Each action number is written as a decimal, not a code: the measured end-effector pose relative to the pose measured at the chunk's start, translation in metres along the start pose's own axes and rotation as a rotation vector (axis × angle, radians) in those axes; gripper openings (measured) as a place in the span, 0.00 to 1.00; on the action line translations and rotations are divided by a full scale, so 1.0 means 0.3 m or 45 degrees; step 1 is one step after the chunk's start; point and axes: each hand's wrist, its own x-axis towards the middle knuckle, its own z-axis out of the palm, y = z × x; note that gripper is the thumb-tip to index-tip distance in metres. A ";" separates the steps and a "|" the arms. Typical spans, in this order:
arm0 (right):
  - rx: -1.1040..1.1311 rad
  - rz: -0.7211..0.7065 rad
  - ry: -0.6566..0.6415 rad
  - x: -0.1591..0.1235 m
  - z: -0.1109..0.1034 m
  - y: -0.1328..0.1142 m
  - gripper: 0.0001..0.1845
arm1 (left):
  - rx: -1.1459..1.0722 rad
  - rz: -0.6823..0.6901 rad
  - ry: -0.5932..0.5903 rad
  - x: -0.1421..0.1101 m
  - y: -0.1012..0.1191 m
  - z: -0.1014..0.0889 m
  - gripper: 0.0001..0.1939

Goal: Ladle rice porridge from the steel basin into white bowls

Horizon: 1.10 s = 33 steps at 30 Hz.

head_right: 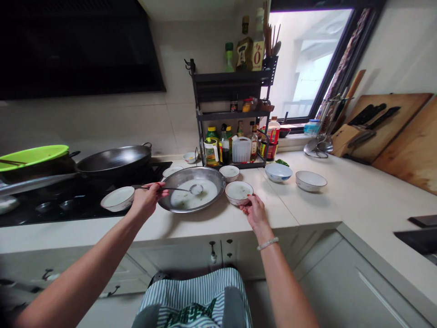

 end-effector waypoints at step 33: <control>-0.001 0.006 0.000 -0.005 0.006 -0.010 0.16 | -0.106 -0.108 -0.141 -0.027 0.111 0.126 0.05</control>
